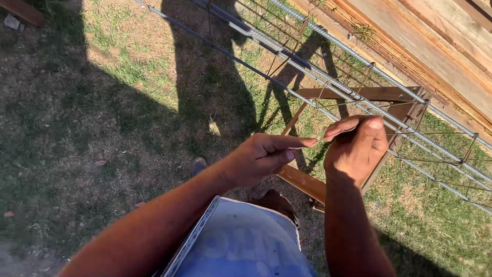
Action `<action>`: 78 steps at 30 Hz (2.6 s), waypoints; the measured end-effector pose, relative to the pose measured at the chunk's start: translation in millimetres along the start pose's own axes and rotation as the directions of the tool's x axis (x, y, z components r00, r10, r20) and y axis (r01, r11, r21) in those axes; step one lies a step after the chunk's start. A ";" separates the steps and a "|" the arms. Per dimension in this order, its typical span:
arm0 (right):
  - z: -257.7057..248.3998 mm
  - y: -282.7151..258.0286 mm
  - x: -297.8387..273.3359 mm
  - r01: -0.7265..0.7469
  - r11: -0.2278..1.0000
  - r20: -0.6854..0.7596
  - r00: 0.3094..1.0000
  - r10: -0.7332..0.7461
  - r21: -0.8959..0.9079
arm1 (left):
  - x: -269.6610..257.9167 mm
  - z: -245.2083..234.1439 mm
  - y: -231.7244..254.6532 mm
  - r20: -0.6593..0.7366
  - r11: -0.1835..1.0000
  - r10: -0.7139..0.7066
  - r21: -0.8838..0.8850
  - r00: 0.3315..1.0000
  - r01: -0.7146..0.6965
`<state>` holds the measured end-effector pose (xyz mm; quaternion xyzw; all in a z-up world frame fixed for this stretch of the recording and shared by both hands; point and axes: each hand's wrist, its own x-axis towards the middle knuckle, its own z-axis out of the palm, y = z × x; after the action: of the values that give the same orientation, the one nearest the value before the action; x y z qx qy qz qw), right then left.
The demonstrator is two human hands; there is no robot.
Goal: The person uses wire twisters to tie thin wire around the intersections of a rebar grid. They wrap the wire by hand and twist it tight to secure the metal bars together on a wooden support frame.
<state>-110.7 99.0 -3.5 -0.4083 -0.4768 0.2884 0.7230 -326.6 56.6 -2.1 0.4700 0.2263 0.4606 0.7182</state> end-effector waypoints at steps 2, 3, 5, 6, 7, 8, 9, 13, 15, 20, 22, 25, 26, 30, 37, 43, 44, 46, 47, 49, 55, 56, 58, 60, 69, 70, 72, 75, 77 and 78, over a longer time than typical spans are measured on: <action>16.6 -4.9 1.2 -0.116 0.992 -0.015 0.993 0.117 0.056 | -1.0 -12.2 5.3 0.043 0.988 -0.001 -0.153 0.999 0.008; 23.1 -5.1 1.7 -0.119 0.992 -0.013 0.993 0.120 0.046 | -3.8 -19.2 4.2 0.043 0.987 -0.002 -0.163 0.999 0.009; 34.7 -5.4 3.2 -0.144 0.990 -0.032 0.989 0.144 0.008 | -9.1 -30.8 1.8 0.012 0.987 -0.007 -0.163 1.000 0.008; 32.6 -2.1 9.7 -0.149 0.989 -0.029 0.988 0.149 0.002 | -5.2 -33.7 3.1 0.007 0.985 -0.008 -0.170 1.000 0.010; 32.3 3.2 15.2 -0.159 0.987 -0.007 0.987 0.159 0.005 | -2.2 -38.4 4.7 -0.002 0.994 0.010 -0.111 1.000 -0.011; 31.3 8.8 21.3 -0.169 0.986 0.015 0.986 0.169 0.008 | 1.5 -42.8 6.0 -0.010 0.998 0.029 -0.051 1.000 -0.030; 39.1 8.3 27.1 -0.175 0.985 0.017 0.984 0.175 0.006 | 1.9 -51.6 -0.3 -0.015 0.998 0.025 -0.054 1.000 -0.026; 36.6 45.3 73.7 -0.040 0.939 0.396 0.900 0.183 -0.342 | -3.4 -100.7 -27.4 -0.319 0.996 -0.069 0.027 0.945 0.082; 23.0 76.8 104.2 0.151 0.903 0.551 0.827 0.107 -0.402 | -8.6 -129.0 -45.0 -0.430 0.991 -0.084 0.059 0.899 0.121; 44.1 129.0 140.9 0.012 0.516 0.462 0.463 0.756 -0.856 | -10.2 -162.8 -92.3 -0.630 0.971 -0.147 0.056 0.762 0.233; 40.5 146.0 146.4 -0.012 0.521 0.471 0.408 0.782 -0.853 | 8.1 -164.9 -112.4 -0.653 0.973 -0.162 0.020 0.740 0.230; 36.1 161.2 151.8 -0.166 0.501 0.444 0.291 0.848 -0.849 | 29.2 -158.5 -140.7 -0.694 0.977 -0.186 -0.057 0.695 0.204; 37.6 164.7 155.0 -0.288 0.468 0.412 0.235 0.880 -0.836 | 37.4 -158.1 -148.0 -0.707 0.981 -0.185 -0.088 0.682 0.174; 30.3 178.0 157.1 -0.404 0.460 0.442 0.143 0.885 -0.791 | 59.0 -148.5 -154.9 -0.712 0.981 -0.195 -0.136 0.675 0.140; 27.2 169.3 150.4 -0.389 0.531 0.478 0.232 0.847 -0.753 | 86.2 -130.7 -156.5 -0.736 0.976 -0.201 -0.205 0.646 0.071; 37.1 153.7 152.0 -0.404 0.522 0.438 0.287 0.852 -0.751 | 111.7 -116.4 -142.7 -0.658 0.984 -0.122 -0.180 0.743 0.002; 39.4 150.8 150.4 -0.442 0.516 0.419 0.303 0.856 -0.734 | 116.8 -113.1 -140.8 -0.634 0.984 -0.116 -0.179 0.764 0.000; 35.3 156.4 148.8 -0.440 0.518 0.420 0.306 0.854 -0.733 | 130.7 -104.0 -139.5 -0.647 0.981 -0.111 -0.192 0.754 -0.019; 33.0 159.0 148.0 -0.442 0.520 0.420 0.310 0.853 -0.731 | 137.5 -99.1 -138.8 -0.657 0.979 -0.110 -0.202 0.745 -0.034; 29.1 163.3 146.1 -0.464 0.523 0.428 0.300 0.852 -0.716 | 149.3 -94.7 -147.7 -0.677 0.969 -0.096 -0.230 0.730 -0.085; 32.3 157.9 147.7 -0.467 0.551 0.467 0.292 0.835 -0.692 | 180.4 -86.8 -168.6 -0.713 0.938 -0.072 -0.287 0.698 -0.196; 32.0 158.4 148.1 -0.462 0.555 0.475 0.288 0.832 -0.692 | 186.2 -85.7 -168.7 -0.710 0.930 -0.085 -0.309 0.699 -0.201; 42.8 148.2 151.0 -0.463 0.563 0.489 0.281 0.826 -0.685 | 190.3 -84.6 -159.0 -0.709 0.918 -0.106 -0.340 0.697 -0.206; 44.9 147.8 152.3 -0.464 0.569 0.501 0.275 0.821 -0.679 | 194.3 -82.7 -149.1 -0.705 0.904 -0.130 -0.373 0.697 -0.210; 38.9 154.0 154.0 -0.433 0.529 0.475 0.236 0.848 -0.730 | 202.1 -89.9 -132.2 -0.778 0.967 -0.209 -0.074 0.593 0.244; 37.5 157.2 152.1 -0.427 0.539 0.485 0.239 0.841 -0.726 | 199.7 -89.1 -123.5 -0.781 0.966 -0.180 -0.025 0.598 0.258; 34.8 157.5 151.8 -0.425 0.548 0.495 0.239 0.836 -0.720 | 197.1 -88.5 -113.4 -0.783 0.961 -0.154 0.023 0.603 0.276; 34.6 155.0 158.7 -0.453 0.517 0.494 0.179 0.851 -0.726 | 196.0 -91.9 -117.4 -0.747 0.940 -0.228 -0.002 0.625 0.341; 34.1 156.6 161.7 -0.488 0.509 0.514 0.137 0.847 -0.709 | 191.2 -93.2 -133.3 -0.741 0.962 -0.249 -0.115 0.624 0.247; 37.6 156.2 165.5 -0.491 0.511 0.515 0.139 0.846 -0.706 | 188.3 -94.4 -134.0 -0.741 0.962 -0.248 -0.111 0.625 0.250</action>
<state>-87.1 322.5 -55.6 -0.5169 -0.5563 0.6436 0.0950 -248.8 247.3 -143.2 0.2039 0.5643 0.5086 0.6175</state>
